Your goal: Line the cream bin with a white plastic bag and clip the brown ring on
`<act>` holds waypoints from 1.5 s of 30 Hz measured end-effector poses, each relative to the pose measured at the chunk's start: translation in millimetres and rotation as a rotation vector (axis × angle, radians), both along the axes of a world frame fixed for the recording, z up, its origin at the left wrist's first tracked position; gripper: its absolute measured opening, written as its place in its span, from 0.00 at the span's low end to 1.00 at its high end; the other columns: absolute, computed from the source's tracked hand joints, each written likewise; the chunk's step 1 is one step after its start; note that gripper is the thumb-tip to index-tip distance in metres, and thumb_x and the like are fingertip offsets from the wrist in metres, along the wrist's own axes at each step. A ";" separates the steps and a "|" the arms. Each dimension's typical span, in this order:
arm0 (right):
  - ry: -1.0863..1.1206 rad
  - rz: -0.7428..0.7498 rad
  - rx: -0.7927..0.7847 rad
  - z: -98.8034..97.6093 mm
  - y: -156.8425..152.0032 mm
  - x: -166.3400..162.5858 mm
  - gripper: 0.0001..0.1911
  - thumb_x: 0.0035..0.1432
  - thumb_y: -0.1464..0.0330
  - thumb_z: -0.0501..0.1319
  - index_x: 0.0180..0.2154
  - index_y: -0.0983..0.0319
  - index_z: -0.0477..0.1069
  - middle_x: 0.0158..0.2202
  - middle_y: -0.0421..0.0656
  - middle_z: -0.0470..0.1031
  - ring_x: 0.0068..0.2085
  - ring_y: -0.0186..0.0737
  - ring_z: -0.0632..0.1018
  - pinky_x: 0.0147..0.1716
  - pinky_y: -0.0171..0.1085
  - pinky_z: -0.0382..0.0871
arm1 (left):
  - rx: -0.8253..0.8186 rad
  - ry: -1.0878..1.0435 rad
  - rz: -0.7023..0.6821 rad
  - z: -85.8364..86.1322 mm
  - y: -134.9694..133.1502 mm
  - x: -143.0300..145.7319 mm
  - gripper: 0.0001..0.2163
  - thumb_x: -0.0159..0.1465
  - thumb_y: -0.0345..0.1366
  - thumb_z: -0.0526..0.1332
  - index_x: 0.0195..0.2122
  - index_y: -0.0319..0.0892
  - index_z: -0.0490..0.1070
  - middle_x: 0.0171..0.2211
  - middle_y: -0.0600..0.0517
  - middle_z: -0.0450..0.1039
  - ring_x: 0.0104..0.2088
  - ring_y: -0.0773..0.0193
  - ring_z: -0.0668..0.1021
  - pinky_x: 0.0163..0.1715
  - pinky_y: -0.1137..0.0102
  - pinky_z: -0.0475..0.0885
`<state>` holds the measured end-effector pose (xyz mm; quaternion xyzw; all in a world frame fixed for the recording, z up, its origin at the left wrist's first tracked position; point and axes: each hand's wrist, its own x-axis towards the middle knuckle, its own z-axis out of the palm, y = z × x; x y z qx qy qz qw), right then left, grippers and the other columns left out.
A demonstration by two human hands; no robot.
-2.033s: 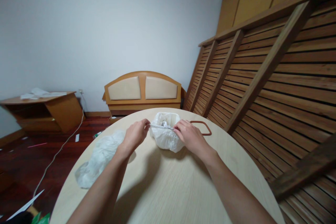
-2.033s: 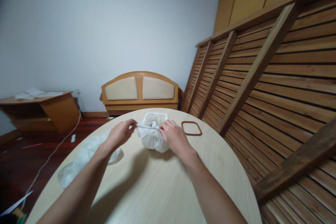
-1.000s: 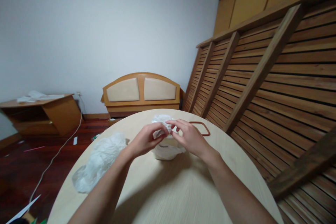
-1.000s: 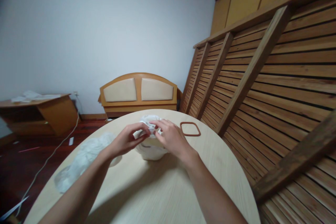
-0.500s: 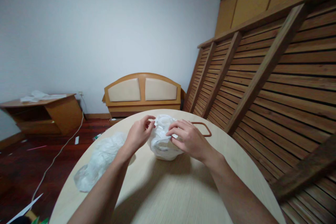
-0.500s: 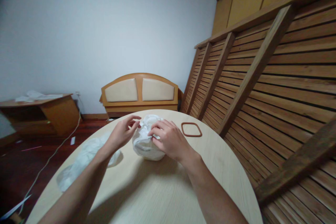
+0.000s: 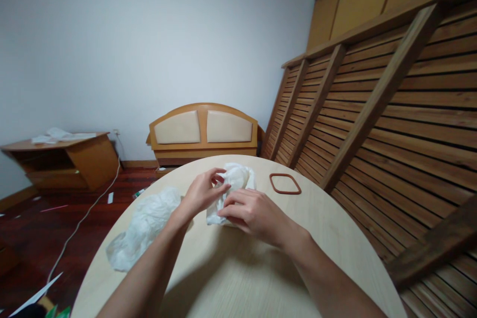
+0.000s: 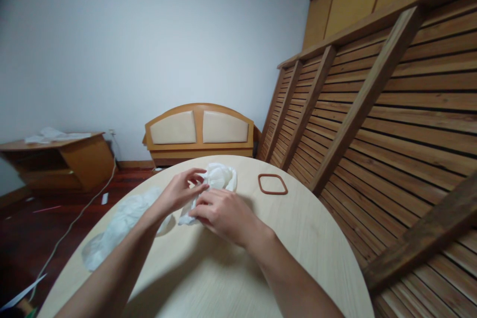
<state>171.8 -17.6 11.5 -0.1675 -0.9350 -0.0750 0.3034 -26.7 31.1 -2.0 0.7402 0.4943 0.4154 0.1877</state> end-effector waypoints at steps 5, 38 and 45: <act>-0.071 -0.033 -0.068 -1.3 -1.2 -1.8 0.06 0.65 0.71 0.63 0.42 0.59 0.79 0.41 0.42 0.81 0.40 0.39 0.80 0.39 0.36 0.71 | 0.024 -0.033 0.000 -2.5 2.3 0.1 0.15 0.58 0.35 0.63 0.47 0.41 0.75 0.33 0.50 0.80 0.33 0.61 0.80 0.34 0.70 0.73; 0.188 -0.697 -1.132 -90.9 96.0 65.4 0.10 0.51 0.72 0.64 0.19 0.65 0.76 0.13 0.36 0.67 0.16 0.31 0.66 0.18 0.30 0.54 | -0.022 -0.069 0.045 0.6 5.2 4.5 0.11 0.58 0.37 0.63 0.39 0.40 0.81 0.36 0.47 0.84 0.30 0.60 0.82 0.31 0.70 0.75; 0.431 -0.730 -0.881 -64.4 99.9 75.8 0.09 0.50 0.69 0.62 0.21 0.63 0.75 0.19 0.41 0.75 0.24 0.36 0.74 0.24 0.32 0.60 | -0.026 -0.061 0.058 -0.9 5.6 4.7 0.11 0.58 0.36 0.63 0.40 0.40 0.80 0.36 0.47 0.83 0.30 0.60 0.82 0.32 0.69 0.75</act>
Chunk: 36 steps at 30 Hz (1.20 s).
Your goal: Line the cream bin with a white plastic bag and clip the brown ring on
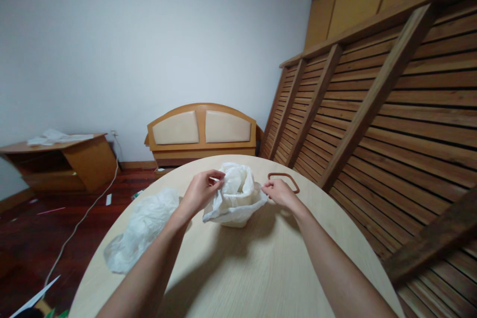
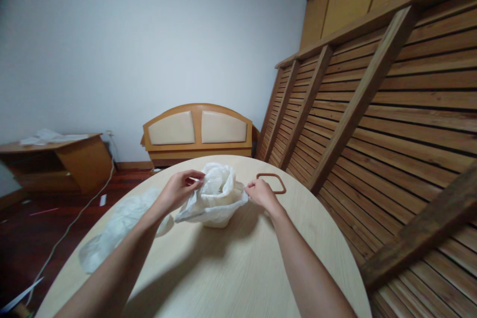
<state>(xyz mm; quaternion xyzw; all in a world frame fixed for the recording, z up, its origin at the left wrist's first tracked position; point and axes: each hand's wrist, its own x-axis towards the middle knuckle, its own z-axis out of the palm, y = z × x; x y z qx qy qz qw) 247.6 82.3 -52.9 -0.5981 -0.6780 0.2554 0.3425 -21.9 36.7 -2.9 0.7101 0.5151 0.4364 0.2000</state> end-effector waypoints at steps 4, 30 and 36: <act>0.113 -0.070 0.170 18.0 -2.8 3.2 0.11 0.54 0.63 0.62 0.31 0.64 0.77 0.26 0.44 0.79 0.28 0.39 0.78 0.27 0.33 0.66 | -0.007 0.017 0.012 0.1 -0.3 -0.2 0.11 0.58 0.37 0.63 0.40 0.40 0.80 0.36 0.47 0.83 0.30 0.60 0.81 0.30 0.69 0.74; 0.728 -0.105 0.641 70.7 -31.2 -4.0 0.16 0.57 0.55 0.65 0.36 0.61 0.70 0.32 0.42 0.78 0.35 0.40 0.80 0.38 0.38 0.74 | 0.068 0.061 0.033 -10.8 6.9 0.9 0.10 0.59 0.36 0.61 0.37 0.43 0.81 0.35 0.49 0.83 0.30 0.61 0.82 0.30 0.71 0.75; 0.798 -0.129 0.604 68.5 -25.8 -2.0 0.19 0.54 0.52 0.66 0.36 0.60 0.68 0.30 0.42 0.79 0.34 0.42 0.81 0.37 0.40 0.75 | 0.108 0.009 0.075 -9.7 8.3 -0.6 0.09 0.59 0.35 0.60 0.35 0.42 0.80 0.34 0.49 0.83 0.31 0.60 0.82 0.34 0.69 0.77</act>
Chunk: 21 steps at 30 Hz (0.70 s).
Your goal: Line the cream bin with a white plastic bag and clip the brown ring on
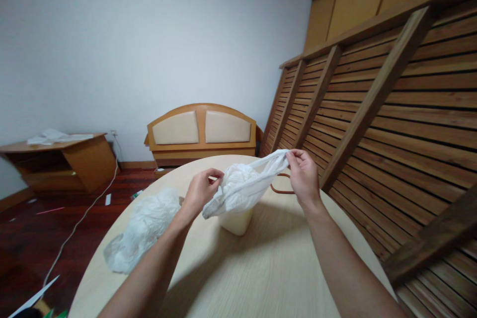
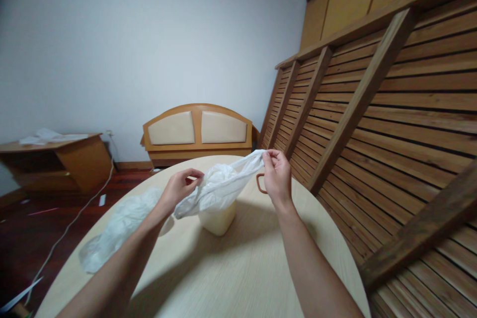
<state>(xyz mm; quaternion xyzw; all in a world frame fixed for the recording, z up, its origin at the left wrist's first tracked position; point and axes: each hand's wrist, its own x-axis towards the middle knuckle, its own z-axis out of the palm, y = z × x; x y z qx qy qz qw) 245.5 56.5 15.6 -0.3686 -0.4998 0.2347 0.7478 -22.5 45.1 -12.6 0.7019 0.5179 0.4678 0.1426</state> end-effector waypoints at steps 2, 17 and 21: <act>0.042 0.005 -0.008 -1.4 3.9 3.3 0.19 0.53 0.52 0.67 0.35 0.60 0.67 0.30 0.41 0.79 0.34 0.41 0.81 0.37 0.40 0.76 | 0.007 -0.024 0.006 0.5 0.1 -0.8 0.09 0.59 0.35 0.60 0.35 0.42 0.79 0.34 0.49 0.83 0.31 0.60 0.83 0.35 0.68 0.77; -0.103 -0.107 -0.128 -13.8 21.7 26.9 0.16 0.48 0.65 0.61 0.42 0.60 0.68 0.35 0.45 0.79 0.36 0.42 0.81 0.36 0.40 0.75 | 0.037 -0.185 0.063 3.6 -0.4 -2.3 0.07 0.59 0.31 0.59 0.33 0.41 0.78 0.35 0.49 0.82 0.36 0.59 0.81 0.36 0.69 0.75; -0.352 -0.119 -0.179 -17.0 20.0 27.0 0.17 0.49 0.69 0.55 0.40 0.62 0.74 0.37 0.46 0.81 0.38 0.43 0.81 0.37 0.38 0.74 | 0.028 -0.262 0.089 4.7 1.7 -2.3 0.09 0.60 0.31 0.59 0.35 0.39 0.79 0.37 0.46 0.82 0.37 0.58 0.82 0.38 0.67 0.76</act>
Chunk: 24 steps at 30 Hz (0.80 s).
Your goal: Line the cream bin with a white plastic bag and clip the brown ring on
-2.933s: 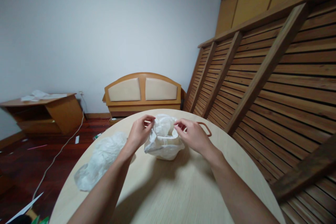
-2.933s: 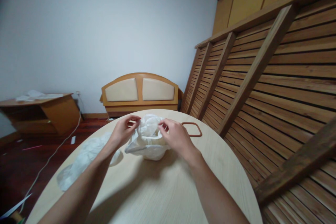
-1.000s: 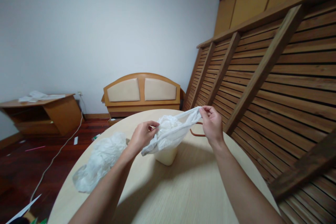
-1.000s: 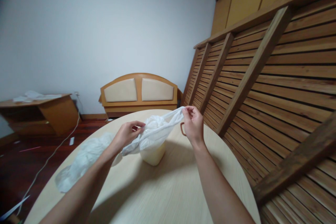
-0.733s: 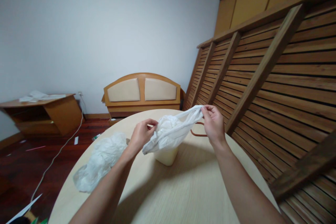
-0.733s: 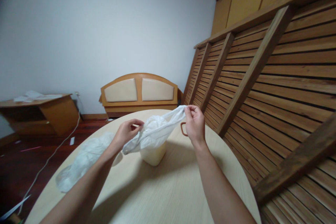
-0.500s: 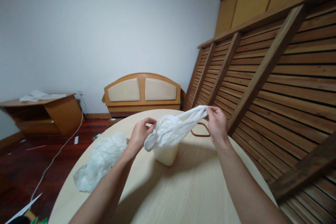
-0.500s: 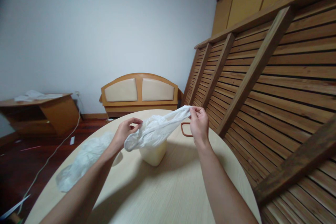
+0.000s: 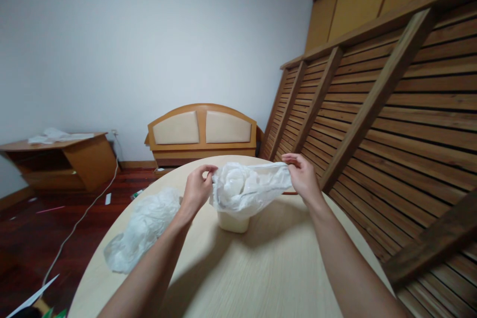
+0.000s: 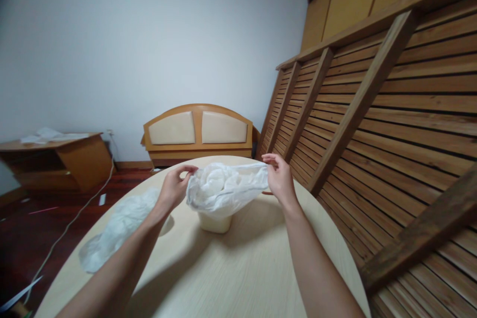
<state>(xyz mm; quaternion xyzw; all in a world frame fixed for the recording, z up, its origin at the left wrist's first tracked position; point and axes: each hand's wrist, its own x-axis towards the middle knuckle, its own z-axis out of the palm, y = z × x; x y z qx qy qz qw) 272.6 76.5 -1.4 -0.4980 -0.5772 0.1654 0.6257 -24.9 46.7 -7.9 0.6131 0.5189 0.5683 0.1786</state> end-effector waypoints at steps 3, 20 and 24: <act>-0.132 0.051 -0.091 -4.0 -3.2 -4.5 0.17 0.51 0.70 0.54 0.37 0.63 0.79 0.32 0.45 0.82 0.29 0.42 0.80 0.32 0.39 0.74 | -0.017 -0.064 -0.010 2.1 0.9 -0.1 0.09 0.60 0.33 0.60 0.37 0.38 0.79 0.40 0.44 0.82 0.36 0.59 0.82 0.37 0.67 0.77; -0.518 0.155 -0.063 -30.2 9.8 -7.0 0.25 0.59 0.73 0.53 0.56 0.64 0.74 0.62 0.50 0.71 0.64 0.46 0.70 0.66 0.47 0.58 | -0.164 -0.323 -0.239 7.9 -5.6 6.9 0.29 0.52 0.35 0.66 0.56 0.32 0.73 0.31 0.48 0.81 0.28 0.64 0.78 0.28 0.73 0.71; -0.455 0.101 0.047 -24.7 11.3 -7.3 0.28 0.62 0.70 0.53 0.63 0.66 0.67 0.66 0.52 0.64 0.66 0.47 0.66 0.68 0.49 0.56 | -0.105 -0.337 -0.243 7.6 -5.0 6.2 0.29 0.52 0.38 0.66 0.56 0.31 0.73 0.36 0.44 0.82 0.34 0.61 0.80 0.35 0.69 0.74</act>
